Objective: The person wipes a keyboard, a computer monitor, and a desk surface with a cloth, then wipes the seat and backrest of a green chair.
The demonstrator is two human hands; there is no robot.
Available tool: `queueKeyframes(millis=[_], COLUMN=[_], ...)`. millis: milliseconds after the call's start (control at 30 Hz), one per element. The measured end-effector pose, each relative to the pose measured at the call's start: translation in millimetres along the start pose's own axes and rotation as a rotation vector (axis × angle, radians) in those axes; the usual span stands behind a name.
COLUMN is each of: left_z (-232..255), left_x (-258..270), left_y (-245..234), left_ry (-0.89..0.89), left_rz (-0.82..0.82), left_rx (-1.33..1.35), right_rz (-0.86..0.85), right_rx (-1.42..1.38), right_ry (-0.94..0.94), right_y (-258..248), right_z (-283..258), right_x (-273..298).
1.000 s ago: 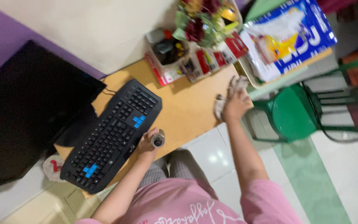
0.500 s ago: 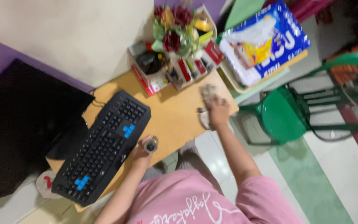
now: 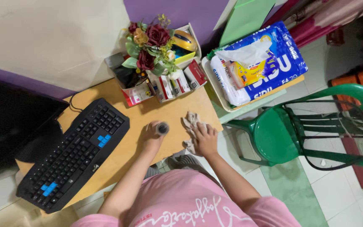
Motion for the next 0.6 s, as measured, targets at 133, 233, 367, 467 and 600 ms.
queueKeyframes(millis=[133,233,367,467,600], left_z=[35.9,58.3,67.9,57.9,22.0], left_x=[-30.2,-54.6,-63.6,-58.4,-26.2], left_y=[11.4,16.8,23.3,36.6,72.5], left_ry=[0.016,0.011,-0.067,-0.107,-0.082], left_rz=[-0.096,-0.082,-0.073,-0.137,-0.186], left_rx=[0.065,0.142,0.137,0.139,0.244], right_rz=[-0.028,0.08,0.119,0.194,0.221], right_rx=[0.042,0.042,0.005,0.028,0.057], right_ry=[0.098,0.179,0.308,0.286,0.211], right_y=[-10.4,-9.4,2.2,1.5,-0.5], right_z=[22.1,39.7,57.6,54.3,22.3], right_x=[-18.7,-54.6,-73.8,-57.2,19.2])
Point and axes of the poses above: each hand's wrist, its own x-axis away from the middle knuckle, its own y-axis out of the palm, z = x × y, the point moved 6 cm from there along -x, towards the middle knuckle, and after that the axes turned 6 degrees about z, right-handed, at the moved point
